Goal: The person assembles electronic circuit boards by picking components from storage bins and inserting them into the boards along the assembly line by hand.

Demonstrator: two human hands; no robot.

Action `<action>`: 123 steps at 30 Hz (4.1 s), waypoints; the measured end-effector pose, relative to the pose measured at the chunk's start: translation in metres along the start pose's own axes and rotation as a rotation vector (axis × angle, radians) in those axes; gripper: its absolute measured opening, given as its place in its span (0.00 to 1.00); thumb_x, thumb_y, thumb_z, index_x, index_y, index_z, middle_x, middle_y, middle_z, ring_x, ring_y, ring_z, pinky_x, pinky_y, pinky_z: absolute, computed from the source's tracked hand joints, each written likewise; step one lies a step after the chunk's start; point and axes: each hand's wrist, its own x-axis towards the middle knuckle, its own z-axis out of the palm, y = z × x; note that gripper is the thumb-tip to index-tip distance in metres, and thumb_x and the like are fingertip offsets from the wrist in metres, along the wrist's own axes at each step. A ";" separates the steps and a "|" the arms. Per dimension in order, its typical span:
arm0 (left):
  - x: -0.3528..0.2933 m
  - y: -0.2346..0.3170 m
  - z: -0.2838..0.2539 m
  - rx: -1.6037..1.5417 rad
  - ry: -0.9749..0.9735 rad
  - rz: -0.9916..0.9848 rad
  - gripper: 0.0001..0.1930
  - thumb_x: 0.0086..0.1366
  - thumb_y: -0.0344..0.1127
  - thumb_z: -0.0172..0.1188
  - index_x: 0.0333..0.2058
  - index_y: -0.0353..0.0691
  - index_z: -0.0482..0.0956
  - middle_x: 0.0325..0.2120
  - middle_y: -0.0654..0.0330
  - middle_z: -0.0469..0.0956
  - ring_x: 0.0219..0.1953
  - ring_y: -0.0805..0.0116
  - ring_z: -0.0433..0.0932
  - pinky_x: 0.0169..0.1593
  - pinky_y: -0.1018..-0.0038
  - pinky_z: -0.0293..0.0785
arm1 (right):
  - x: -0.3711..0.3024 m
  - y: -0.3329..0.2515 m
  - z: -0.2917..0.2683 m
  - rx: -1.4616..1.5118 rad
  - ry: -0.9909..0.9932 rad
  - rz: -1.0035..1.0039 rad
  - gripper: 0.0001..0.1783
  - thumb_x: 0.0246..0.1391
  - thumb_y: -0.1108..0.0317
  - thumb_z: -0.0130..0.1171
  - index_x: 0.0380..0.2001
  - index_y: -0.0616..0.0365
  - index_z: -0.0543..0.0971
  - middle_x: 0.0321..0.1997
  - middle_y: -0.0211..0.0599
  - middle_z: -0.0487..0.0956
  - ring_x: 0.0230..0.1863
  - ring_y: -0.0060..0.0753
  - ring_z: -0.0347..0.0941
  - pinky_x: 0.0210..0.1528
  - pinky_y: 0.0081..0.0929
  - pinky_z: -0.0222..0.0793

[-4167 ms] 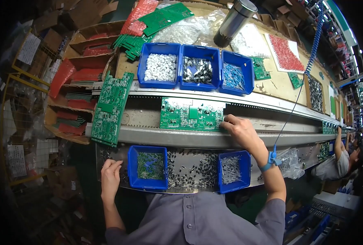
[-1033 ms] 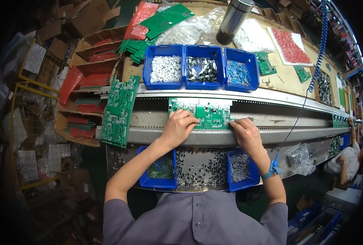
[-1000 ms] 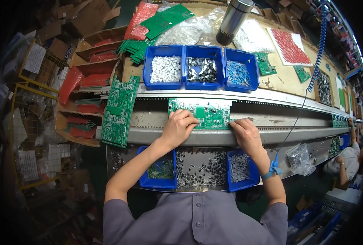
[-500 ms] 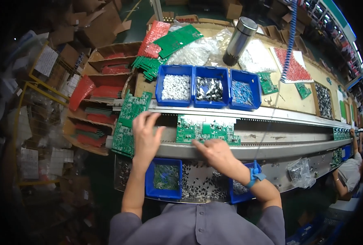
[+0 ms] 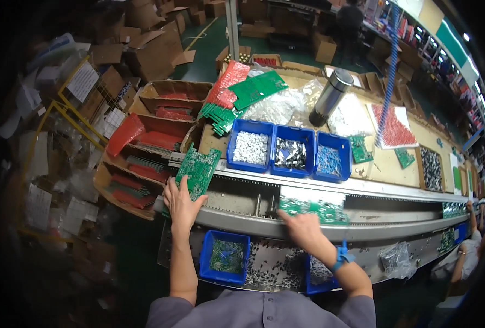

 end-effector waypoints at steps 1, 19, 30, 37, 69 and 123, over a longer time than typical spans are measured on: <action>-0.001 0.001 -0.001 -0.005 -0.002 -0.010 0.40 0.44 0.46 0.71 0.56 0.41 0.64 0.58 0.42 0.57 0.60 0.43 0.55 0.61 0.50 0.51 | -0.014 0.019 0.005 -0.044 -0.008 0.058 0.27 0.47 0.68 0.51 0.53 0.34 0.70 0.13 0.31 0.74 0.15 0.34 0.72 0.16 0.32 0.64; -0.003 0.095 -0.008 -0.317 -0.440 0.991 0.37 0.43 0.39 0.72 0.54 0.43 0.68 0.60 0.44 0.56 0.63 0.46 0.52 0.64 0.54 0.47 | -0.162 0.184 0.018 -0.088 0.377 0.793 0.09 0.46 0.72 0.56 0.33 0.54 0.80 0.29 0.45 0.75 0.34 0.50 0.73 0.37 0.42 0.70; 0.003 0.120 0.050 -0.205 -0.660 1.056 0.35 0.47 0.42 0.69 0.55 0.44 0.67 0.62 0.46 0.53 0.64 0.48 0.50 0.66 0.51 0.44 | -0.160 0.174 0.025 -0.123 0.440 0.765 0.08 0.45 0.73 0.57 0.31 0.55 0.80 0.27 0.44 0.74 0.34 0.49 0.72 0.37 0.40 0.69; 0.000 0.116 0.059 -0.395 -0.295 1.019 0.14 0.53 0.32 0.63 0.40 0.40 0.78 0.46 0.51 0.72 0.50 0.52 0.69 0.52 0.61 0.67 | -0.130 0.155 0.005 -0.056 0.430 0.667 0.08 0.45 0.74 0.57 0.31 0.56 0.80 0.26 0.44 0.74 0.32 0.49 0.72 0.36 0.40 0.68; 0.083 0.116 0.037 -0.221 -0.259 0.792 0.06 0.52 0.31 0.63 0.27 0.36 0.78 0.26 0.57 0.79 0.35 0.57 0.77 0.40 0.63 0.70 | 0.050 0.035 -0.038 0.115 0.517 -0.063 0.09 0.41 0.75 0.57 0.30 0.54 0.78 0.21 0.32 0.72 0.28 0.36 0.69 0.33 0.34 0.60; 0.029 0.074 0.056 -0.516 -0.301 0.508 0.04 0.52 0.25 0.59 0.27 0.32 0.81 0.27 0.51 0.78 0.32 0.54 0.78 0.38 0.65 0.74 | 0.081 0.033 -0.036 0.389 0.653 -0.094 0.03 0.46 0.72 0.58 0.26 0.55 0.78 0.24 0.34 0.73 0.30 0.38 0.70 0.35 0.33 0.61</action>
